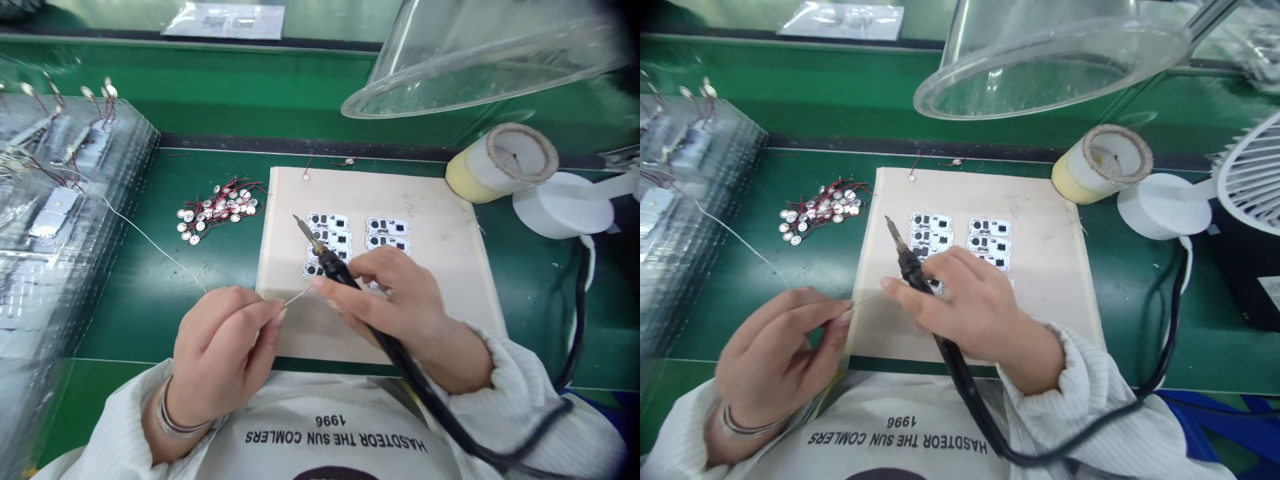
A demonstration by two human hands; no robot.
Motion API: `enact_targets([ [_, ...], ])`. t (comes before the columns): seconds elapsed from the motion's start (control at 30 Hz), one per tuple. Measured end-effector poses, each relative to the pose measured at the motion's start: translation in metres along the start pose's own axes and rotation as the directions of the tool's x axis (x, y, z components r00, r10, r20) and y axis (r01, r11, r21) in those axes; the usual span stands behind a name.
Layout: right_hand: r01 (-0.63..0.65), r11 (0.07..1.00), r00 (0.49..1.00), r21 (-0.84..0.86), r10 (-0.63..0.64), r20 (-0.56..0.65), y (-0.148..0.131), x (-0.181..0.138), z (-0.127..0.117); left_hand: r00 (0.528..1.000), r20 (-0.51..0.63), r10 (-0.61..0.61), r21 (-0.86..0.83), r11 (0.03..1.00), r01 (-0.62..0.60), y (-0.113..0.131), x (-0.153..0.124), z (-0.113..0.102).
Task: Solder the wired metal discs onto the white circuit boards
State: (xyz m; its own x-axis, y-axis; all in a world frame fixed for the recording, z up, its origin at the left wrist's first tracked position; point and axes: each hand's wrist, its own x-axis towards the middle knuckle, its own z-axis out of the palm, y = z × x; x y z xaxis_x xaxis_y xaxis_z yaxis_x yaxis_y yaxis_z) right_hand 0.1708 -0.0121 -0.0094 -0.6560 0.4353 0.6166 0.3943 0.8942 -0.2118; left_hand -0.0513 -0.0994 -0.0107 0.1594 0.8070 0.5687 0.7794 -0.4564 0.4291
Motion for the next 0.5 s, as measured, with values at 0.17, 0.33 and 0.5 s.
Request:
enact_targets([
  [0.17, 0.111, 0.984, 0.992, -0.139, -0.118, -0.041, -0.005, -0.004, 0.01, 0.999, 0.014, 0.035, -0.028, 0.999, -0.035, 0.012, 0.002, 0.0],
  [0.33, 0.196, 0.942, 0.979, -0.271, -0.203, 0.004, 0.002, -0.008, -0.003, 0.997, 0.069, -0.022, -0.031, 0.999, 0.024, 0.012, -0.008, 0.001],
  [0.5, -0.145, 0.982, 0.989, -0.121, 0.148, 0.013, 0.022, -0.019, -0.026, 0.971, 0.231, -0.056, 0.025, 0.998, 0.052, -0.001, -0.006, 0.008],
])
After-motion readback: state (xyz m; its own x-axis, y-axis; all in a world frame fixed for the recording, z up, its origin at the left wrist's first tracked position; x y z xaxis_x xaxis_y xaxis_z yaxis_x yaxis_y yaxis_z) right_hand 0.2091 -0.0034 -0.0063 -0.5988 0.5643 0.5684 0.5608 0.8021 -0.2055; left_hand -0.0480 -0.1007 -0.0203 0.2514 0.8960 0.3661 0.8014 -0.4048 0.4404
